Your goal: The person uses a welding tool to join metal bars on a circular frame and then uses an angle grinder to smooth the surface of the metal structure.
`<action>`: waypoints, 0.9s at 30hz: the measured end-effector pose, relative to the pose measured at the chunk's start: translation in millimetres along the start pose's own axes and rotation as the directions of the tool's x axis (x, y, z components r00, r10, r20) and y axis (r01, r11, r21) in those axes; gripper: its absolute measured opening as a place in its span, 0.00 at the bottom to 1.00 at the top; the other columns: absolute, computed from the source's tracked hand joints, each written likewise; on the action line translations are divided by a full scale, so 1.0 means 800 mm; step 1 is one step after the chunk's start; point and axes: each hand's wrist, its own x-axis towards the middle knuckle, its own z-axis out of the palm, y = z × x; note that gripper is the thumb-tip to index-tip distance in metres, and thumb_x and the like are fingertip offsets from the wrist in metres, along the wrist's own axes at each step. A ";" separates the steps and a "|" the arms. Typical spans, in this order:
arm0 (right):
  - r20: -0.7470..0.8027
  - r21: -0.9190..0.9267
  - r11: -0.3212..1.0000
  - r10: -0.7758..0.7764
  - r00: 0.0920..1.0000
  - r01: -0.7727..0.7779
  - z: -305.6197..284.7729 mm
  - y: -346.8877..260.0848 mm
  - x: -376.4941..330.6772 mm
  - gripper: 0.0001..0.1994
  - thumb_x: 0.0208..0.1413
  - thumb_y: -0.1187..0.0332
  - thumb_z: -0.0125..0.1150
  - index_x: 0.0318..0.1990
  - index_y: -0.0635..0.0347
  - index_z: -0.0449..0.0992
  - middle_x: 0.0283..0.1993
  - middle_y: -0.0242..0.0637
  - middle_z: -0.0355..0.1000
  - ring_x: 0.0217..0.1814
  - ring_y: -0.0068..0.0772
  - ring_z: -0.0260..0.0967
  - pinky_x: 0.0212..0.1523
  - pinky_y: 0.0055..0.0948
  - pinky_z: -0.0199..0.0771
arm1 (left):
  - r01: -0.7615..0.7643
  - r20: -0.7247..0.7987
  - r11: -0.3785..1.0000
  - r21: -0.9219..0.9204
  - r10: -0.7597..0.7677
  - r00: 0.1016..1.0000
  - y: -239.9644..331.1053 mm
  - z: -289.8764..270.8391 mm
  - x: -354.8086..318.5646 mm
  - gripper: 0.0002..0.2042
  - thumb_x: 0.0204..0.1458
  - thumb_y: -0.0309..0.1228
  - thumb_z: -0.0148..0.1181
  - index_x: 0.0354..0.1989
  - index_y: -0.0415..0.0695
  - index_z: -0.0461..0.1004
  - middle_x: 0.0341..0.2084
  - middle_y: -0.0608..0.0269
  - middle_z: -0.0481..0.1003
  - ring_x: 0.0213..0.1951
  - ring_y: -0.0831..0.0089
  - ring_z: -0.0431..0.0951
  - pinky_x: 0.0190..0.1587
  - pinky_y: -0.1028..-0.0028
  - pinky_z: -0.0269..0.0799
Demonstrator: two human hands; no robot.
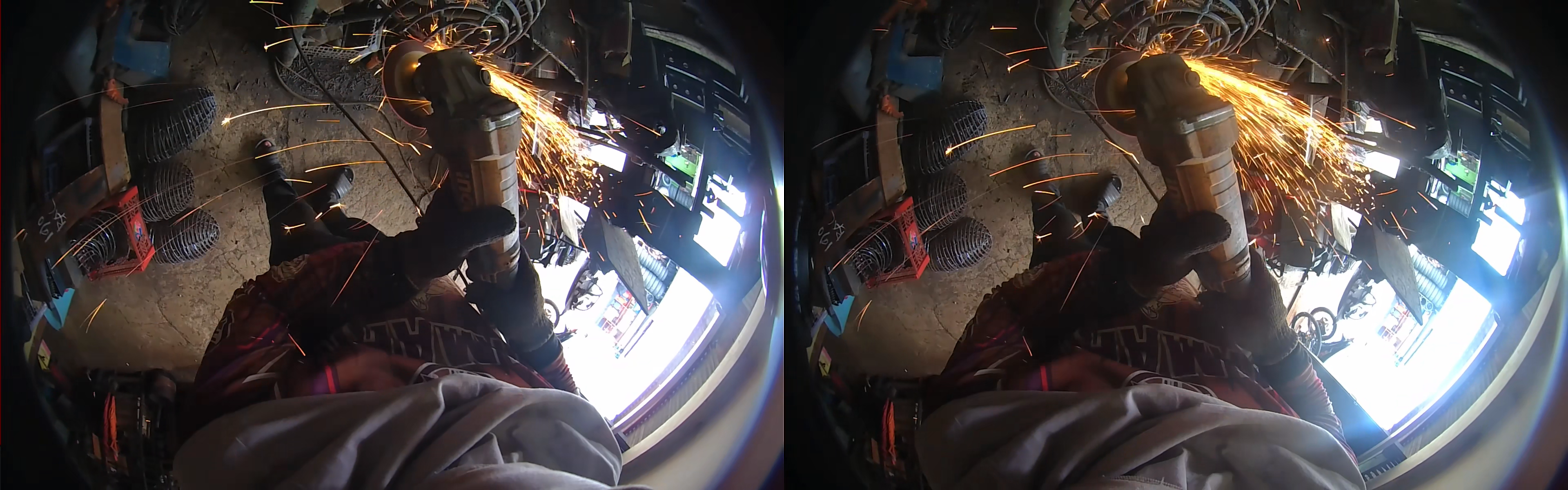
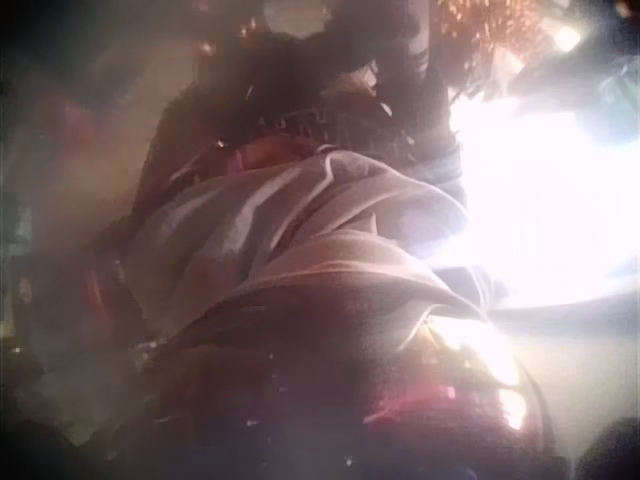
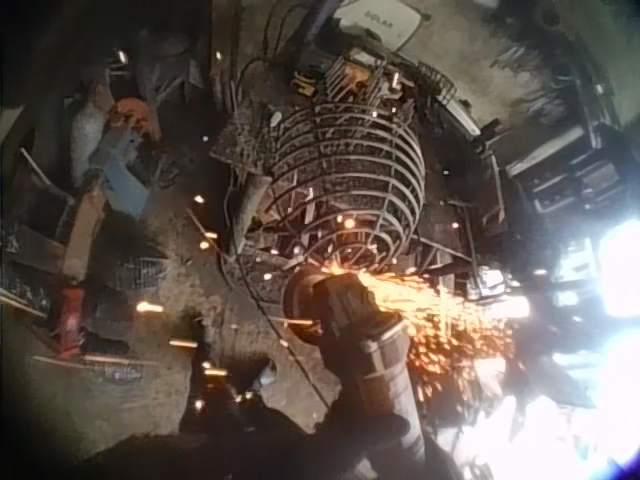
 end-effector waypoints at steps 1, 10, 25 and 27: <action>-0.011 -0.020 1.000 0.003 1.000 -0.003 0.000 0.003 0.000 0.35 0.48 0.73 0.69 0.65 0.63 0.63 0.54 0.42 0.75 0.58 0.34 0.73 0.57 0.37 0.73 | -0.008 -0.010 1.000 0.011 0.009 1.000 -0.001 0.000 0.001 0.28 0.52 0.32 0.67 0.60 0.39 0.64 0.46 0.58 0.74 0.48 0.68 0.77 0.51 0.66 0.76; -0.046 -0.096 0.995 -0.011 0.999 0.007 0.001 -0.006 0.000 0.35 0.48 0.75 0.69 0.66 0.63 0.63 0.55 0.43 0.75 0.58 0.35 0.74 0.58 0.37 0.73 | -0.014 0.029 0.999 0.042 0.013 1.000 0.004 0.000 0.003 0.31 0.51 0.35 0.69 0.61 0.38 0.63 0.50 0.55 0.74 0.50 0.67 0.77 0.52 0.64 0.76; -0.014 0.021 0.995 -0.100 0.995 0.100 0.003 -0.006 0.004 0.35 0.48 0.73 0.70 0.65 0.64 0.63 0.57 0.44 0.74 0.60 0.35 0.72 0.60 0.37 0.71 | 0.006 0.011 1.000 0.001 -0.006 1.000 0.004 -0.001 0.005 0.31 0.51 0.31 0.68 0.62 0.39 0.61 0.53 0.51 0.74 0.55 0.63 0.76 0.56 0.62 0.76; -0.018 -0.147 0.987 -0.060 0.998 0.057 -0.001 -0.024 0.001 0.35 0.47 0.73 0.70 0.65 0.64 0.63 0.56 0.44 0.74 0.59 0.34 0.72 0.59 0.37 0.72 | 0.013 0.009 1.000 0.000 -0.013 1.000 0.003 0.001 0.006 0.31 0.52 0.31 0.68 0.62 0.39 0.61 0.53 0.51 0.74 0.55 0.63 0.76 0.56 0.62 0.76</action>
